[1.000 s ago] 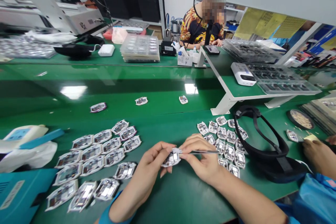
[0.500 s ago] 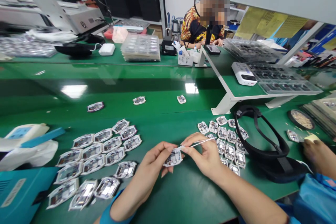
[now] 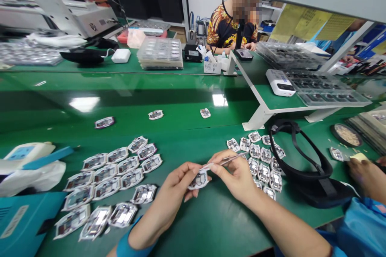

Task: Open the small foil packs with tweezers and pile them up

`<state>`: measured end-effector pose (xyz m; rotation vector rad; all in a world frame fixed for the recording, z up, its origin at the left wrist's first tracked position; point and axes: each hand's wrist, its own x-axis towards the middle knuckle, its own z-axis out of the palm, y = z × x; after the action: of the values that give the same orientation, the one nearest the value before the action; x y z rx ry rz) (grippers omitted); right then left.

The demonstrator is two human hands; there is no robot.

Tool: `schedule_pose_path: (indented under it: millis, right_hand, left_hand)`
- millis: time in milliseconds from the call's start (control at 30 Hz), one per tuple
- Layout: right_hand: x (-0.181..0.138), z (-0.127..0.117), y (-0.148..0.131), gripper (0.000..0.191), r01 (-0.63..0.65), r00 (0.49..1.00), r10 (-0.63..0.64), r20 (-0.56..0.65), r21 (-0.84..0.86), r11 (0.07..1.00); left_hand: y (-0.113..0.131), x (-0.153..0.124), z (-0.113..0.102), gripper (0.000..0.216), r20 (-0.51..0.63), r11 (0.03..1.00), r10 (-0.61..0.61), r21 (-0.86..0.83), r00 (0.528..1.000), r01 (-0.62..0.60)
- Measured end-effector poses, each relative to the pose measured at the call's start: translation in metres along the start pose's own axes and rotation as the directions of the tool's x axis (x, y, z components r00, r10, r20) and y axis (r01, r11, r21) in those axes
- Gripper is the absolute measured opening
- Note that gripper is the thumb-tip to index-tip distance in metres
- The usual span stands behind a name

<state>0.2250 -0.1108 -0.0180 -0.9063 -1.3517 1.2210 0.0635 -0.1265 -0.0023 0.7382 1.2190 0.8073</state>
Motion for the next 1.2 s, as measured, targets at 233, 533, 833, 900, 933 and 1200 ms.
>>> schedule_pose_path:
  millis: [233,533,833,900,933,1200]
  right_hand:
    - [0.0005,0.0001,-0.0011,0.007,0.029,1.0,-0.028,0.008,-0.03,0.999]
    - [0.0003,-0.0017,-0.0036,0.004,0.1,0.995,-0.092,0.047,-0.213,0.972]
    - [0.0004,-0.0003,-0.0013,0.007,0.022,0.999,-0.026,-0.03,-0.14,0.99]
    - [0.001,0.0007,-0.0013,0.008,0.017,0.999,-0.022,-0.041,-0.126,0.992]
    - [0.0012,0.0012,-0.0015,0.007,0.018,0.999,-0.024,-0.042,-0.132,0.991]
    - [-0.0021,0.005,-0.0008,0.008,0.031,0.997,-0.029,-0.067,0.032,0.999]
  left_hand:
    - [-0.0007,-0.0003,-0.0004,0.04,0.009,1.0,-0.003,0.026,1.0,0.003]
    - [-0.0015,-0.0005,-0.0023,0.037,0.018,0.999,-0.008,0.049,1.0,0.007]
    - [0.002,-0.0035,-0.0017,0.031,0.048,0.995,0.084,0.042,0.995,-0.086]
    - [0.0014,-0.0036,-0.0029,0.031,0.043,0.994,0.086,0.059,0.995,-0.088]
    - [0.0013,-0.0034,-0.0032,0.031,0.039,0.994,0.088,0.069,0.995,-0.09]
    - [0.0074,-0.006,-0.0009,0.03,0.042,0.987,0.127,0.096,0.991,-0.131]
